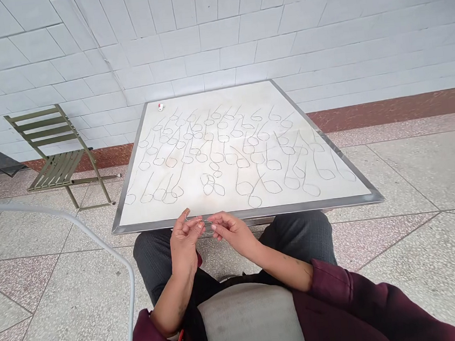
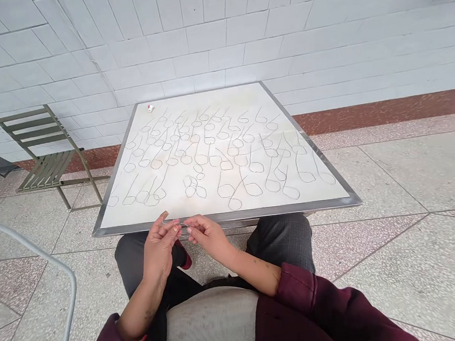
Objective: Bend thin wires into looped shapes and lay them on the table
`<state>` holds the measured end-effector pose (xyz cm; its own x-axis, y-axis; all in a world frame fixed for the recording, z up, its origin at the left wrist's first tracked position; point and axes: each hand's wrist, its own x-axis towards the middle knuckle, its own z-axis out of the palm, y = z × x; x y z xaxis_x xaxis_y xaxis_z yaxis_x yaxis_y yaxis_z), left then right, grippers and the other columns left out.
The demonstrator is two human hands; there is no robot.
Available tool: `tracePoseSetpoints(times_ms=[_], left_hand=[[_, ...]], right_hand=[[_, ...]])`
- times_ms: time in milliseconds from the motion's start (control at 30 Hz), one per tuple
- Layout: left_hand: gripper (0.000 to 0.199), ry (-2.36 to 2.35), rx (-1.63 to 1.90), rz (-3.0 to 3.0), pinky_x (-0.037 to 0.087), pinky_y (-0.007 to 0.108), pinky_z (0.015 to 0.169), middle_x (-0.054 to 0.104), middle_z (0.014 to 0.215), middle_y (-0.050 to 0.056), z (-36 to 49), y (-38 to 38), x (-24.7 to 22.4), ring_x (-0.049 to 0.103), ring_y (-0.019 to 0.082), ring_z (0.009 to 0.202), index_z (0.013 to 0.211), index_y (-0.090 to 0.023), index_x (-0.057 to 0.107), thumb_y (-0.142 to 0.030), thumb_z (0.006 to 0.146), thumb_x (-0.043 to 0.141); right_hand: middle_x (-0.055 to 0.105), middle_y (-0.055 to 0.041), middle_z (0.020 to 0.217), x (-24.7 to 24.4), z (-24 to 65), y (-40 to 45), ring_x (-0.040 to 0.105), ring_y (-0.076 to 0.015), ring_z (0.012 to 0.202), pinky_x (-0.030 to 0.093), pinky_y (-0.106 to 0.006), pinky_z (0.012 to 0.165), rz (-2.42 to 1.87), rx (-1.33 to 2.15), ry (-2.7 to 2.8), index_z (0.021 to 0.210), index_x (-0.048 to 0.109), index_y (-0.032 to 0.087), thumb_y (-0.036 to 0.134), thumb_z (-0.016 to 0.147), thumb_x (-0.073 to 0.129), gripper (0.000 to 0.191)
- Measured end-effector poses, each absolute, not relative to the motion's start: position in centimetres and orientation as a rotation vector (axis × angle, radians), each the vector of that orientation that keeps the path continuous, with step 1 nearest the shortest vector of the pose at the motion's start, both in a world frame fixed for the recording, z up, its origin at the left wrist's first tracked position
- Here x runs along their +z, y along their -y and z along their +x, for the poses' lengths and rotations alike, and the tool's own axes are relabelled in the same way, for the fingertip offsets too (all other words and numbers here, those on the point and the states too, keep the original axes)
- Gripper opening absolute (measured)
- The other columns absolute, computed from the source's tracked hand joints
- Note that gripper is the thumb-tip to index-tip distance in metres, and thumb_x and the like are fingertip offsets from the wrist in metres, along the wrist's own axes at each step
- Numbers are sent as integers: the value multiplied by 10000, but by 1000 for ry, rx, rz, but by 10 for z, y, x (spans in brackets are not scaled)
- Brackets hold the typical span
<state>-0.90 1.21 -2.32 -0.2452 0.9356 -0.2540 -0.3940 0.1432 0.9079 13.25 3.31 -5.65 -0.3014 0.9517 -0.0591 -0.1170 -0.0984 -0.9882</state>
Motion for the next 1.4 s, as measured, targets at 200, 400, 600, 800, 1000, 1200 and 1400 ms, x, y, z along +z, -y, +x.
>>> tracePoseSetpoints(times_ms=[200,400,600,800,1000,1200,1400], left_hand=[[685,-1212,1332,653,477,341,871,703,1055,96,-12,-11,-28,637,187,983,1309,-177,492,-232,686,773],[624,-1277,1284,643,495,316,809,684,1123,113,-21,-7,-35,645,172,928,1251,-192,529,-282,686,775],[551,-1278,1277,628,494,277,732,696,1065,103,-30,-5,-42,644,154,845,1177,-182,583,-299,675,780],[539,-1248,1202,632,489,262,704,711,996,94,-34,-1,-46,634,144,790,1139,-175,626,-328,652,801],[519,-1258,1154,598,496,261,704,713,1002,105,-43,-2,-55,646,151,793,1130,-178,632,-330,662,797],[499,-1275,1142,566,496,255,689,715,981,103,-47,-9,-61,648,155,797,1080,-178,650,-338,637,814],[469,-1271,1133,573,493,251,696,710,992,103,-50,-12,-66,644,156,813,1073,-172,647,-338,663,802]], right_hand=[[627,-12,867,-55,138,-39,588,-112,659,501,-271,623,-1061,1502,1337,1014,615,205,353,838,577,233],[588,-7,833,-47,155,-81,567,-122,672,474,-284,659,-1153,1222,1641,996,638,216,270,877,520,176],[582,-27,912,-22,149,-166,541,-134,764,419,-278,740,-1068,775,2261,970,684,218,171,909,489,209],[589,-12,929,-9,113,-235,529,-140,775,357,-254,626,-949,714,2672,901,707,253,171,920,476,246],[634,-14,886,-16,99,-270,524,-169,857,368,-263,636,-906,744,2738,783,730,255,107,869,535,260],[657,-17,902,-27,97,-285,487,-190,908,400,-286,696,-867,746,2748,820,743,269,121,880,527,268],[643,-29,972,-21,97,-279,476,-199,952,417,-309,755,-889,705,2655,949,735,277,136,909,497,279]])
